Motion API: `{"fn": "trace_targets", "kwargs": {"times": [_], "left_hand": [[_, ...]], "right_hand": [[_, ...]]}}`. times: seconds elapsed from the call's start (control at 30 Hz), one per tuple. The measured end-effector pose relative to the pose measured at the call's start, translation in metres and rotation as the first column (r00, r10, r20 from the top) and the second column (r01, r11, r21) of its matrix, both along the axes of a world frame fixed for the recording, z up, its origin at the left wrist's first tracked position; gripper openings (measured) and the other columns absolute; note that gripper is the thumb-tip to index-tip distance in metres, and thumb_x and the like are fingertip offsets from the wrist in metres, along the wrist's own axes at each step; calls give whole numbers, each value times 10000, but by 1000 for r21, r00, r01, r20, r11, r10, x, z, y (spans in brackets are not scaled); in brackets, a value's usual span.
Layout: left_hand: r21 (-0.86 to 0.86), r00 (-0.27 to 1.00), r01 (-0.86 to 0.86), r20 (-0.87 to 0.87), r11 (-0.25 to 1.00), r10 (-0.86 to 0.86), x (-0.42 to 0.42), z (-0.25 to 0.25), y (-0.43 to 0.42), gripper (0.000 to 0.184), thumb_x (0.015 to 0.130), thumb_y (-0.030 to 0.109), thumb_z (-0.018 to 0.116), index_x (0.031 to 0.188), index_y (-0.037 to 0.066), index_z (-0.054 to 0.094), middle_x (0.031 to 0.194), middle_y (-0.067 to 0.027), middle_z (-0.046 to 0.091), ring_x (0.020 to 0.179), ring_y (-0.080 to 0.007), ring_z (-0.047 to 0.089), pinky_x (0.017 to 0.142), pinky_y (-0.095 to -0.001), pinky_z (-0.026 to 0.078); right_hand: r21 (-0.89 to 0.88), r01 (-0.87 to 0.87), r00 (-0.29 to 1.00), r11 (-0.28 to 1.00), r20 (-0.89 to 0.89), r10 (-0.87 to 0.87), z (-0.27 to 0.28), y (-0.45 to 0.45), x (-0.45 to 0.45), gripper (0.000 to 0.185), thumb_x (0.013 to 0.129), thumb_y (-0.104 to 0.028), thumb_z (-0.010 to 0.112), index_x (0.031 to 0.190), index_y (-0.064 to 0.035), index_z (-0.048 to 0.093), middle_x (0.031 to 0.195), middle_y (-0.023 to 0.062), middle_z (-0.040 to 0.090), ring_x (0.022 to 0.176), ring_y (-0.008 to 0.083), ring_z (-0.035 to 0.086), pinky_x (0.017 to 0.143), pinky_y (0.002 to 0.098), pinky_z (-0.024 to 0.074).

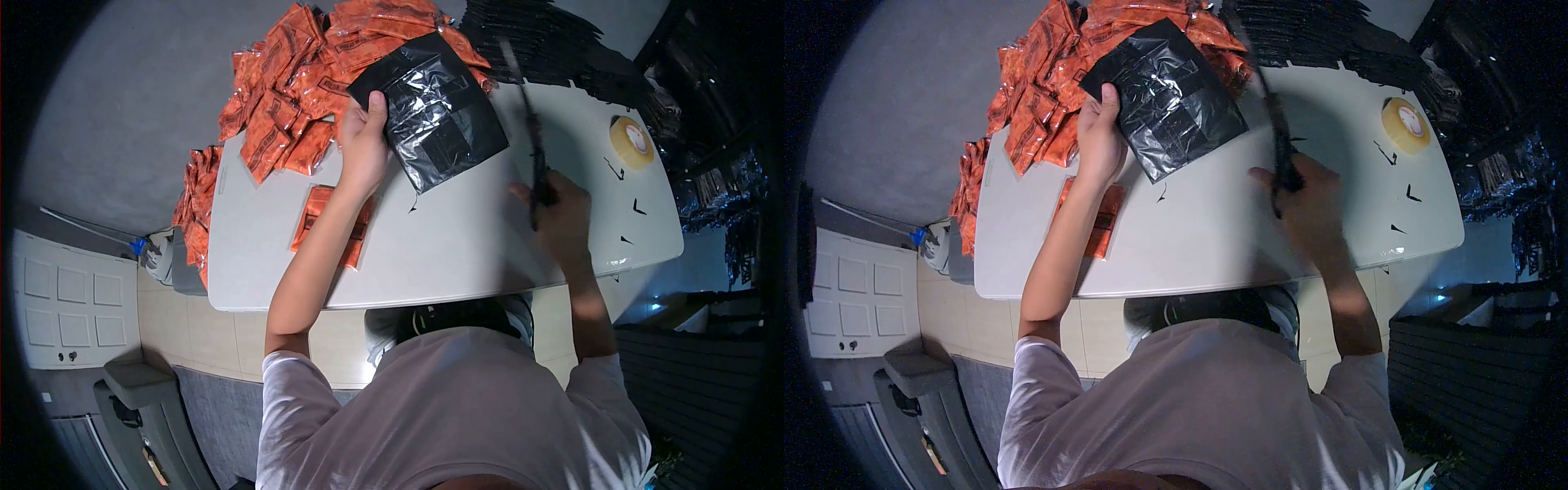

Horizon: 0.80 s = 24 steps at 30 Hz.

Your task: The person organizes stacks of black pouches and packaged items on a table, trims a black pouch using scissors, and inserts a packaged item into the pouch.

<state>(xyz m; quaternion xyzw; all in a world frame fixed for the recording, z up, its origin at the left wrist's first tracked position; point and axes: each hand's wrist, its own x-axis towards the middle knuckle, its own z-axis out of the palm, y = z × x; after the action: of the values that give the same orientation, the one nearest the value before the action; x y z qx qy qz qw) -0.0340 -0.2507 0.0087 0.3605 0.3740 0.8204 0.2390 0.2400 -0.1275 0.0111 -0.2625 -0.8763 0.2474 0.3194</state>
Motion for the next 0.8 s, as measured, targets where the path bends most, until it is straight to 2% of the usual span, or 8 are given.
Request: {"fn": "trace_targets", "kwargs": {"times": [0.07,0.13,0.3,0.37,0.43,0.53,0.67,0.8], "left_hand": [[-8,1000,-2,17,1000,2,0,1,0,389,1113,320,487,1331,3,546,1284,-107,676,1142,-171,656,1019,-354,513],[-13,1000,-23,7,1000,23,-4,-1,1,366,1112,293,504,1329,1,546,1274,-97,674,1117,-159,657,1008,-335,512],[-165,965,-202,-204,965,167,-11,-5,1,304,1088,253,578,1274,12,565,1139,-52,713,989,-86,657,898,-268,525],[-135,979,-147,-161,980,125,-17,-7,2,312,1080,258,593,1271,12,572,1136,-57,717,965,-86,664,878,-263,531],[-129,981,-165,-128,978,149,-18,-4,3,268,1076,206,596,1241,0,551,1105,-72,718,955,-99,673,869,-265,544],[-121,983,-169,-94,978,158,-23,-3,1,239,1071,158,598,1222,-16,535,1074,-82,722,943,-113,685,866,-268,557],[-212,973,-183,-181,960,145,-53,-9,-6,271,1080,240,592,1177,-7,648,1043,-49,747,896,-89,670,833,-253,533],[-347,986,-110,-153,931,59,-70,-14,-16,330,1081,308,588,1135,10,719,1012,-28,759,853,-74,653,797,-239,508]], "right_hand": [[-217,-3,999,976,-40,-6,-6,13,10,423,901,-402,806,786,-65,576,622,49,525,506,160,542,478,327,418],[-671,-265,881,692,-461,-110,-13,28,21,413,963,-455,733,838,-88,591,662,-1,505,533,89,484,471,268,374],[-791,-589,704,165,-603,-375,-9,50,43,442,1028,-519,616,962,-83,586,715,-46,440,566,36,385,485,196,291],[-831,-291,865,475,-441,-241,-9,43,41,449,1013,-532,633,972,-88,577,695,-52,436,530,51,381,468,215,304],[-823,-239,937,516,-335,-100,-15,56,53,418,1002,-482,675,903,-86,587,637,-39,472,478,69,425,442,241,327],[-407,115,955,906,296,12,0,62,52,394,960,-306,722,702,-48,575,540,30,545,450,126,549,419,295,380],[-108,148,879,983,470,-81,-12,91,47,362,944,-284,731,758,10,633,550,66,569,444,167,567,454,335,433],[58,256,781,965,575,-243,-4,106,34,467,839,-441,814,816,19,734,676,227,673,710,409,693,713,484,521]]}}
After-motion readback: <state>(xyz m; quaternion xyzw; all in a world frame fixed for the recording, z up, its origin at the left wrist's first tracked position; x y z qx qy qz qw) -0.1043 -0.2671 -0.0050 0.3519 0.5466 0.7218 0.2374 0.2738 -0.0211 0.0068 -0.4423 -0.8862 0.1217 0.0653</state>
